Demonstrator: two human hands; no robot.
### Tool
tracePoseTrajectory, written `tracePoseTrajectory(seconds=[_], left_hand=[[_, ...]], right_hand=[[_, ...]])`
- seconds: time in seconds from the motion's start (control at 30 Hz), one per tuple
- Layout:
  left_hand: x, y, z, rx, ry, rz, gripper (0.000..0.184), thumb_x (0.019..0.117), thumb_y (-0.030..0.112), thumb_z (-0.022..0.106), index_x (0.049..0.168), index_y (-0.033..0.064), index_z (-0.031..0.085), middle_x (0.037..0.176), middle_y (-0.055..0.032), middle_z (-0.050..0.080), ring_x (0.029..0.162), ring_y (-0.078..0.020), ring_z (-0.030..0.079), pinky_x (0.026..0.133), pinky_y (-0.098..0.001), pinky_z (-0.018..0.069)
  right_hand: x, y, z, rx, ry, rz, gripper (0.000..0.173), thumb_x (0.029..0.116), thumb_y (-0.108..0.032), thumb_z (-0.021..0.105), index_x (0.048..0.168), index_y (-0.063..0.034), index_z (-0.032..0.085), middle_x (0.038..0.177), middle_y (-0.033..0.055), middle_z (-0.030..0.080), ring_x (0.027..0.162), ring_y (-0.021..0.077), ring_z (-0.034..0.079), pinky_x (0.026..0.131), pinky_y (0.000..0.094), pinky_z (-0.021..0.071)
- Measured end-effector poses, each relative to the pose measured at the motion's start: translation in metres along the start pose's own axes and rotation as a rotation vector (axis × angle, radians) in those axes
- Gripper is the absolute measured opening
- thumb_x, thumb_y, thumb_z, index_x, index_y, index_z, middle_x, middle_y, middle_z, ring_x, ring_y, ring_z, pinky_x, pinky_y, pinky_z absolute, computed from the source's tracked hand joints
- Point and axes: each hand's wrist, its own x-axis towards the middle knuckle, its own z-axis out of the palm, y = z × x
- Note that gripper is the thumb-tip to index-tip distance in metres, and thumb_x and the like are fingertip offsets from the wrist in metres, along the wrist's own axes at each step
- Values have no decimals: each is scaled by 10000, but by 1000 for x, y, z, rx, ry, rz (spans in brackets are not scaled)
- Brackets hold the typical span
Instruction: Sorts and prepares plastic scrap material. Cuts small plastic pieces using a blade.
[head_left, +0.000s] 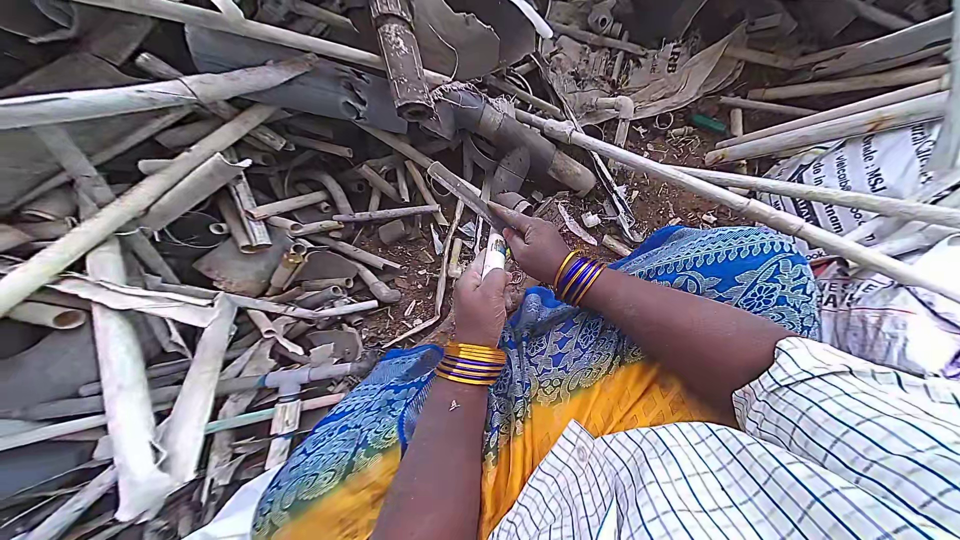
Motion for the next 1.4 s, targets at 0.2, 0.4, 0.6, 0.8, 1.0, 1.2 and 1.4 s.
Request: tracePoseTrajectory(seconds=[0.2,0.4,0.6,0.8,1.0,1.2,1.4], left_hand=[[10,1,-3,-128,63,-87,143,1039,46,463,974,77,587,596,41,455,416,-18,346,390,-154,284],[12,5,-7,-166,115,-34,190,1014,41,453,1101,56,622,596,34,458,404,-25,360,375,-163,307],[9,11,-7,-181,133,-53,234,1017,43,465,1202,53,606,604,32,447,400,-28,353,366,-161,304],[14,15,-20,-220,182,-30,177,1010,48,464,1095,71,617,572,49,428,386,-21,349,363,-154,306],[20,21,-32,-210,248,-37,148,1015,66,461,949,125,580,529,60,405,375,-28,340,356,-166,298],[21,22,-35,-117,250,11,209,1002,46,465,1145,100,608,587,63,447,387,-10,343,357,-154,296],[22,21,-35,-62,233,37,320,1014,41,463,1309,53,586,617,51,464,399,-9,353,361,-150,295]], right_hand=[[-8,-3,8,85,-68,-93,461,1070,-40,422,1524,-77,493,1296,214,668,1052,294,673,938,456,501],[-13,-6,2,-69,-75,-143,473,1068,-58,435,1534,-110,490,1328,192,672,1184,340,664,1038,508,473],[-9,-3,-6,-158,-62,-87,496,1071,-79,419,1562,-140,453,1249,208,698,1108,363,680,979,530,492],[-13,-8,-5,-200,-102,-74,511,1071,-83,414,1575,-164,435,1220,208,708,1099,378,681,974,550,492],[-21,-18,-3,-227,-193,-103,514,1075,-91,434,1578,-193,434,1168,211,719,1049,380,693,919,557,513],[-20,-17,-3,-212,-180,-83,519,1068,-77,433,1578,-169,429,1173,211,720,1059,371,694,941,545,510],[-16,-15,-4,-226,-170,-54,528,1073,-83,426,1592,-177,402,1202,214,711,1092,377,684,967,542,496]])
